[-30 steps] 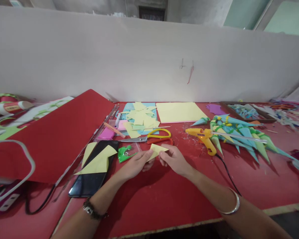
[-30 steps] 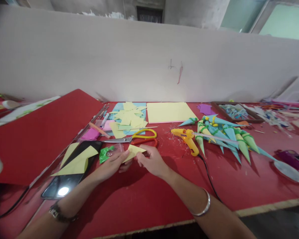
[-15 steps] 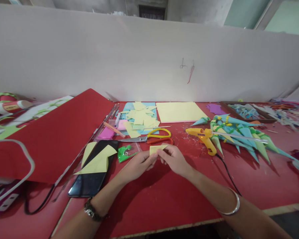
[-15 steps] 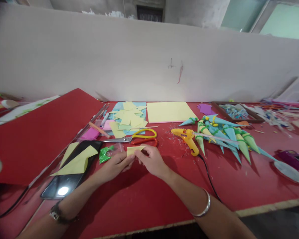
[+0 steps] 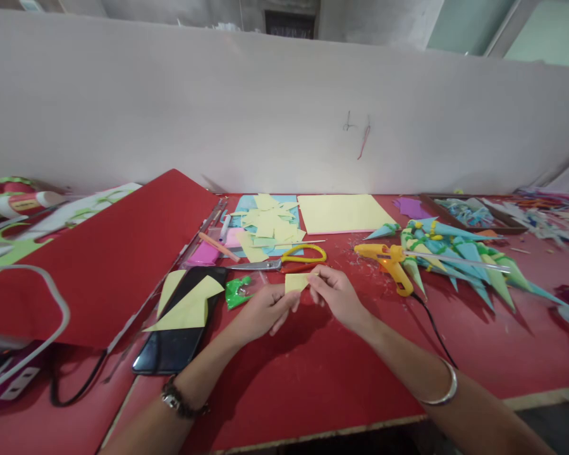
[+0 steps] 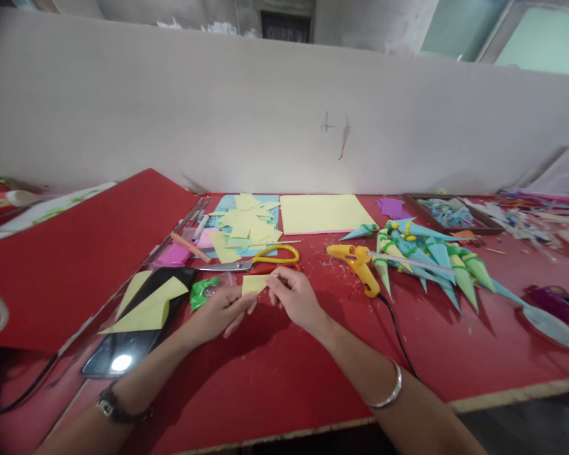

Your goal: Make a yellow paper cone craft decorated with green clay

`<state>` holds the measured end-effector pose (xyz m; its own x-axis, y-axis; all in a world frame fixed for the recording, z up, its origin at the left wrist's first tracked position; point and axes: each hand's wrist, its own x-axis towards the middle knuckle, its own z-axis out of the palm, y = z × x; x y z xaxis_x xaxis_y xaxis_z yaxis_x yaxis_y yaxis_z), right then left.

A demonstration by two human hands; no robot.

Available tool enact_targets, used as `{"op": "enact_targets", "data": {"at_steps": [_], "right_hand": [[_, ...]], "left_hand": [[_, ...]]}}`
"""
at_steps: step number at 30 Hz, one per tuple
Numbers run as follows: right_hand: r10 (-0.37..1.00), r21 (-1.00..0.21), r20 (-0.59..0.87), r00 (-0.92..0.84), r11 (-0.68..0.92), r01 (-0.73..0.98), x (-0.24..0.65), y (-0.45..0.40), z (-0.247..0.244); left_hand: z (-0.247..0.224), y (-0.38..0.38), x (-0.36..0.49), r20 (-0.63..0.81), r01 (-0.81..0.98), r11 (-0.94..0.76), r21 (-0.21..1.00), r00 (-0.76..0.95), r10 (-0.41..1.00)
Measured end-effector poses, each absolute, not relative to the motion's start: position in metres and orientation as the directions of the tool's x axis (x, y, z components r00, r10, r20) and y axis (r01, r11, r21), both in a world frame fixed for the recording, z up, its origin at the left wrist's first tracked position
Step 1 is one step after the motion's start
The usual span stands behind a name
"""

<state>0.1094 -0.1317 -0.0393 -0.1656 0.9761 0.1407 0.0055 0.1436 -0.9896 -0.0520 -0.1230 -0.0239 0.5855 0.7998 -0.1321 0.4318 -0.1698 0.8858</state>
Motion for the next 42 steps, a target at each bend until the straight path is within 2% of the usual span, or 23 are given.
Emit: {"op": "enact_targets", "data": {"at_steps": [5,10,12,20,28,33,37,42], "right_hand": [[0.963,-0.983,0.161,-0.216,0.177,0.055,0.113,-0.130,-0.041],[0.931,-0.950,0.213,-0.297,0.269,0.161,0.112,-0.133,-0.038],[0.915,-0.934,0.216,-0.340,0.296,0.202,0.110,-0.135,-0.038],[0.884,-0.931,0.151,-0.443,0.278,0.238,0.108,-0.139,-0.041],[0.944,-0.962,0.173,-0.280,0.223,0.158,0.112,-0.135,-0.042],[0.922,-0.974,0.138,-0.361,0.193,0.121,0.113,-0.134,-0.047],[0.909,-0.956,0.151,-0.388,0.235,0.178,0.113,-0.134,-0.044],[0.917,-0.963,0.142,-0.373,0.216,0.162,0.113,-0.135,-0.043]], "left_hand": [[-0.024,-0.123,-0.052,-0.113,0.409,-0.187,0.893,0.608,0.786],[-0.026,-0.120,-0.053,0.145,0.426,-0.379,0.821,0.487,0.861],[-0.025,-0.119,-0.054,0.181,0.461,-0.407,0.788,0.459,0.870],[-0.022,-0.121,-0.056,0.037,0.400,-0.336,0.853,0.595,0.803],[-0.019,-0.121,-0.052,0.099,0.434,-0.294,0.852,0.418,0.903],[-0.018,-0.121,-0.055,0.061,0.412,-0.300,0.860,0.501,0.863],[-0.019,-0.120,-0.061,0.071,0.396,-0.352,0.848,0.573,0.816],[-0.017,-0.121,-0.060,0.071,0.388,-0.331,0.860,0.551,0.832]]}}
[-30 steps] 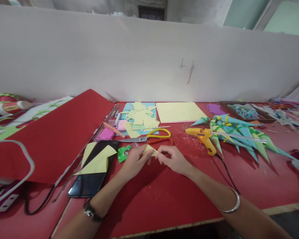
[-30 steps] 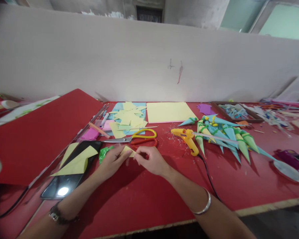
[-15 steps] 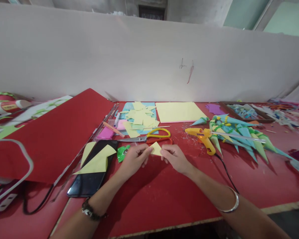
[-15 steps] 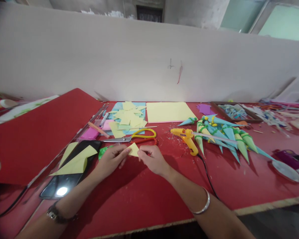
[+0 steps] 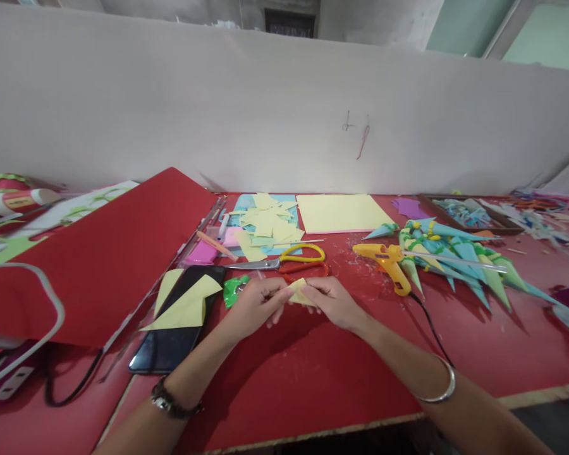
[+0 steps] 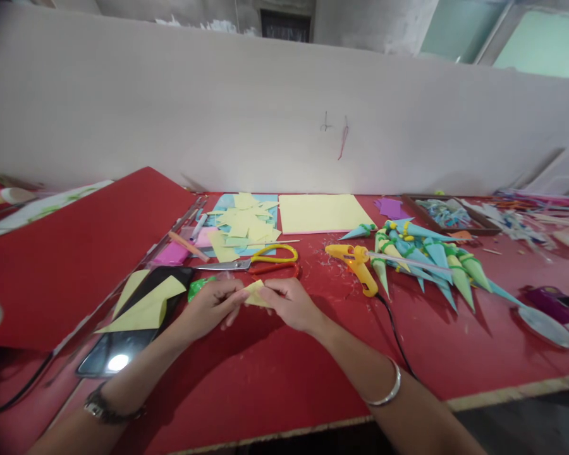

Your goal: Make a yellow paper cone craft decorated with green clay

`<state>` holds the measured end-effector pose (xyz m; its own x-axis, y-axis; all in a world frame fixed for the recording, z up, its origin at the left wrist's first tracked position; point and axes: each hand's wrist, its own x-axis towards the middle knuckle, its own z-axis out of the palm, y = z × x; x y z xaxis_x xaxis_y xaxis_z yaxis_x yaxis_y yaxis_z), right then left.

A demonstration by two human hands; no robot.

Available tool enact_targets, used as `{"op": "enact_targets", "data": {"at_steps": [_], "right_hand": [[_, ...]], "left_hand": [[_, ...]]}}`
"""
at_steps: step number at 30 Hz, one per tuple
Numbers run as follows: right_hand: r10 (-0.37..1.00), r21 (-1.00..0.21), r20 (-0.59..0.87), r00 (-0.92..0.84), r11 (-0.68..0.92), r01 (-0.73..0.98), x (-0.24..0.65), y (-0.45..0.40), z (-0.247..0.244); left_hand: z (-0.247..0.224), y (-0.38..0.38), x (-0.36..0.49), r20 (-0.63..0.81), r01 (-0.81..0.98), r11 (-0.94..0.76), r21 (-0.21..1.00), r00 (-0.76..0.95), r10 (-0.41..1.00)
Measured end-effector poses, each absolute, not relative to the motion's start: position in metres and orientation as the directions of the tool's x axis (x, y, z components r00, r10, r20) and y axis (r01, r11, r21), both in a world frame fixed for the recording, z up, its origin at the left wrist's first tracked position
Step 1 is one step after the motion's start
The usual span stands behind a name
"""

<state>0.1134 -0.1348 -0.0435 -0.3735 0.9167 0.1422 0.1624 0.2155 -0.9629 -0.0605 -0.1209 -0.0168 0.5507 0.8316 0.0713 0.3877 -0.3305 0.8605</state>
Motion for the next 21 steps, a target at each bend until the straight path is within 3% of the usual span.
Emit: {"op": "enact_targets", "data": {"at_steps": [5,8,21], "right_hand": [[0.938,-0.957,0.172,-0.301,0.231,0.175,0.1119,-0.1367,-0.0433],[0.935,-0.941,0.208,-0.286,0.272,0.203,0.1109,-0.1373,-0.0412],[0.949,-0.952,0.206,-0.238,0.250,0.175,0.1111,-0.1346,-0.0411]], "left_hand": [[-0.0185,-0.1223,-0.0535,0.023,0.282,-0.162,0.946,0.436,0.900],[-0.0217,-0.1214,-0.0514,-0.041,0.263,-0.097,0.960,0.472,0.881],[-0.0200,-0.1203,-0.0556,-0.014,0.348,-0.225,0.910,0.569,0.822]]}}
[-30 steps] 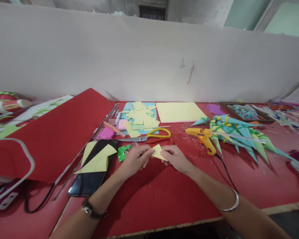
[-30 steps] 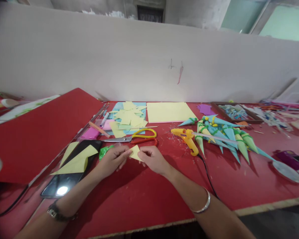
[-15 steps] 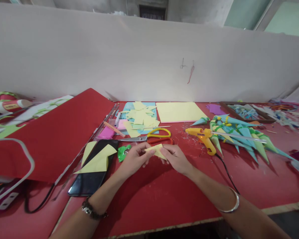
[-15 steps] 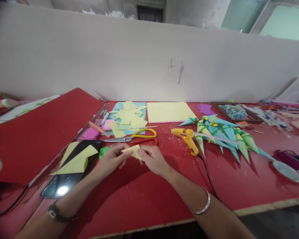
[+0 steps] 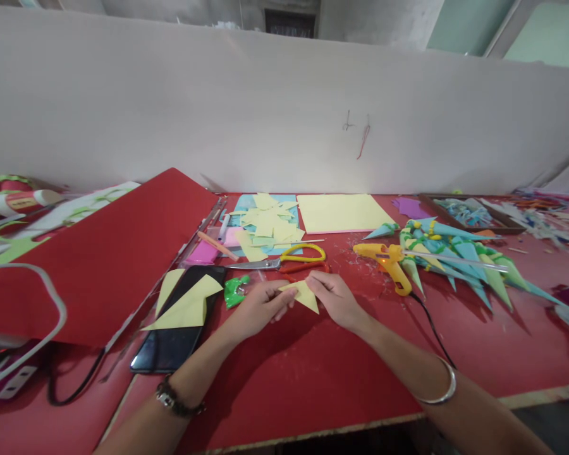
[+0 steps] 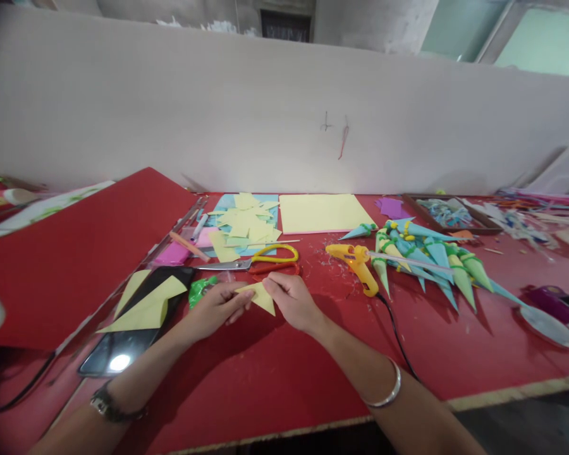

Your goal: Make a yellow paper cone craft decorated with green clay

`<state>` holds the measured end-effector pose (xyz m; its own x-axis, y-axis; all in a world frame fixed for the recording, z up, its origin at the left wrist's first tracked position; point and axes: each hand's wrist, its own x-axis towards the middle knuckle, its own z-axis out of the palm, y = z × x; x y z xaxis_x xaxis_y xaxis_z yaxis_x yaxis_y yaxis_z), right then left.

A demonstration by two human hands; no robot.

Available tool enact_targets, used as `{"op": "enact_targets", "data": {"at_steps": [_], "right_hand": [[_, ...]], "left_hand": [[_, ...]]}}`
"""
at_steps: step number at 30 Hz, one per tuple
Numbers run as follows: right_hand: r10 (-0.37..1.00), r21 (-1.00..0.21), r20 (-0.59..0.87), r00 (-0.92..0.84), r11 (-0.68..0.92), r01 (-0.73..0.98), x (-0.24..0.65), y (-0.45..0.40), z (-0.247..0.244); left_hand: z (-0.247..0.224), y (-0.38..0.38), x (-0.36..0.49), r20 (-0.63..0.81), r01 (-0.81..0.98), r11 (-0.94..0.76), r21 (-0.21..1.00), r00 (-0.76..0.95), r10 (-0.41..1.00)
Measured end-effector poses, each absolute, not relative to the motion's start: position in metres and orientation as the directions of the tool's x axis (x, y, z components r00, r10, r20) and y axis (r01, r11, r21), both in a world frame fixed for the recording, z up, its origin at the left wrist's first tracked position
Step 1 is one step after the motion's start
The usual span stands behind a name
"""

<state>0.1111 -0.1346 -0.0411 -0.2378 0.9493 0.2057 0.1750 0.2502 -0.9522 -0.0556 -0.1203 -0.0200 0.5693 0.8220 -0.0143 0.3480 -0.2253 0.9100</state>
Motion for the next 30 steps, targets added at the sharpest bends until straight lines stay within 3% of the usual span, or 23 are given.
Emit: {"op": "enact_targets", "data": {"at_steps": [6,13,16,20,25,28,30], "right_hand": [[0.959,-0.973,0.164,-0.231,0.196,0.120,0.109,-0.135,-0.044],[0.862,-0.983,0.062,-0.503,0.141,0.121,0.113,-0.135,-0.037],[0.847,-0.984,0.045,-0.530,0.131,0.125,0.113,-0.136,-0.036],[0.892,-0.979,0.095,-0.443,0.165,0.123,0.111,-0.136,-0.038],[0.978,-0.968,0.135,-0.156,0.164,0.188,0.115,-0.126,-0.043],[0.982,-0.958,0.137,-0.133,0.166,0.235,0.117,-0.121,-0.045],[0.978,-0.942,0.145,-0.150,0.183,0.282,0.117,-0.121,-0.045]], "left_hand": [[-0.022,-0.122,-0.055,-0.020,0.302,-0.193,0.934,0.582,0.813],[-0.030,-0.116,-0.056,0.031,0.191,-0.119,0.974,0.409,0.912],[-0.031,-0.114,-0.055,0.043,0.185,-0.121,0.975,0.379,0.924],[-0.030,-0.117,-0.054,0.065,0.178,-0.134,0.975,0.350,0.935],[-0.026,-0.114,-0.057,0.158,0.031,-0.170,0.985,0.245,0.957],[-0.019,-0.111,-0.059,0.173,-0.118,-0.155,0.981,0.166,0.971],[-0.009,-0.110,-0.063,0.186,-0.115,-0.172,0.978,0.125,0.975]]}}
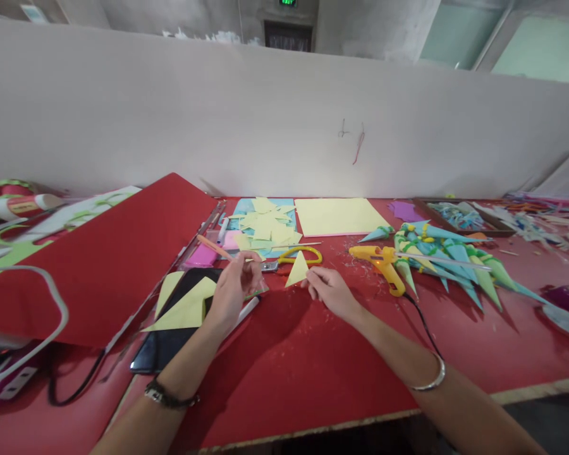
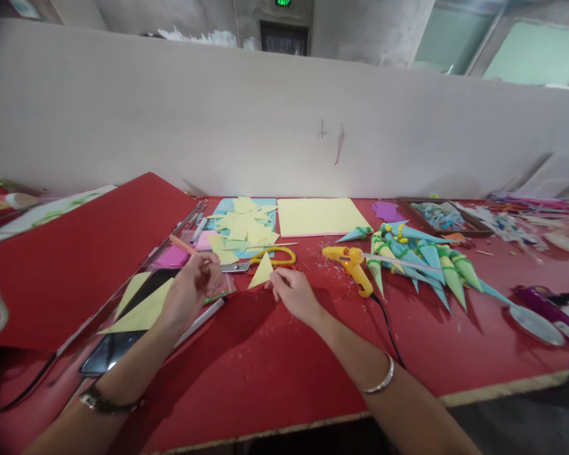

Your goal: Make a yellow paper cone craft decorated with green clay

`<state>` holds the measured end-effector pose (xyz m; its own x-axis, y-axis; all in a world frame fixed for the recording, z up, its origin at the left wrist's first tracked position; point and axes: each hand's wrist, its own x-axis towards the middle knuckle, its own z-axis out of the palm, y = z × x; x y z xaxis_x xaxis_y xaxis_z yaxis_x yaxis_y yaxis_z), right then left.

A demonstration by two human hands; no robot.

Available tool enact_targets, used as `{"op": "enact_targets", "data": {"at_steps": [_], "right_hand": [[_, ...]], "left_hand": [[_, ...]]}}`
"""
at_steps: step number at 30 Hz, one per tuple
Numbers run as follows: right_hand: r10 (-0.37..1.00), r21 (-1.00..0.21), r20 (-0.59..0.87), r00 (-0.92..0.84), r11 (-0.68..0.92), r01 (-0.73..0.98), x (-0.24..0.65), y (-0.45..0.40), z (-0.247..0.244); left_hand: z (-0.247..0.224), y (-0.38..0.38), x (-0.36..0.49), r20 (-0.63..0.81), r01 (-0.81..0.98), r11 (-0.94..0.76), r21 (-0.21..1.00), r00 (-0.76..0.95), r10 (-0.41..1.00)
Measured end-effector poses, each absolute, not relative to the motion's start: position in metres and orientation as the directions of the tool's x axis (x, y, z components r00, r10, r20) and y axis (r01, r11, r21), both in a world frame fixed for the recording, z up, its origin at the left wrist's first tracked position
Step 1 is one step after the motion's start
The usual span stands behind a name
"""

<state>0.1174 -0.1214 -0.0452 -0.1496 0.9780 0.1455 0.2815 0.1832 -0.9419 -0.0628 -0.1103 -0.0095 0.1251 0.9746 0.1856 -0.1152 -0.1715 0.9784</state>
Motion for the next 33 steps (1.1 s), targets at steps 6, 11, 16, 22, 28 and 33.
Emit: {"op": "enact_targets", "data": {"at_steps": [6,11,16,22,28,33], "right_hand": [[0.971,-0.871,0.174,-0.165,0.230,0.434,0.117,-0.122,-0.047],[0.972,-0.827,0.197,-0.131,0.237,0.510,0.119,-0.118,-0.049],[0.972,-0.809,0.200,-0.126,0.236,0.539,0.119,-0.118,-0.049],[0.971,-0.803,0.196,-0.135,0.238,0.546,0.118,-0.120,-0.048],[0.966,-0.811,0.178,-0.189,0.253,0.528,0.118,-0.121,-0.050],[0.965,-0.828,0.157,-0.210,0.244,0.504,0.118,-0.122,-0.051]], "left_hand": [[0.022,-0.116,-0.100,0.300,0.631,-0.370,0.682,0.219,0.928],[0.005,-0.120,-0.158,0.213,0.943,-0.238,0.233,0.189,0.959],[-0.029,-0.131,-0.193,0.164,0.986,-0.152,0.076,0.138,0.977],[-0.037,-0.136,-0.194,0.189,0.977,-0.187,0.106,0.165,0.968],[-0.026,-0.137,-0.180,0.195,0.983,-0.185,-0.003,0.182,0.964],[-0.007,-0.139,-0.153,0.225,0.992,-0.114,-0.049,0.122,0.967]]}}
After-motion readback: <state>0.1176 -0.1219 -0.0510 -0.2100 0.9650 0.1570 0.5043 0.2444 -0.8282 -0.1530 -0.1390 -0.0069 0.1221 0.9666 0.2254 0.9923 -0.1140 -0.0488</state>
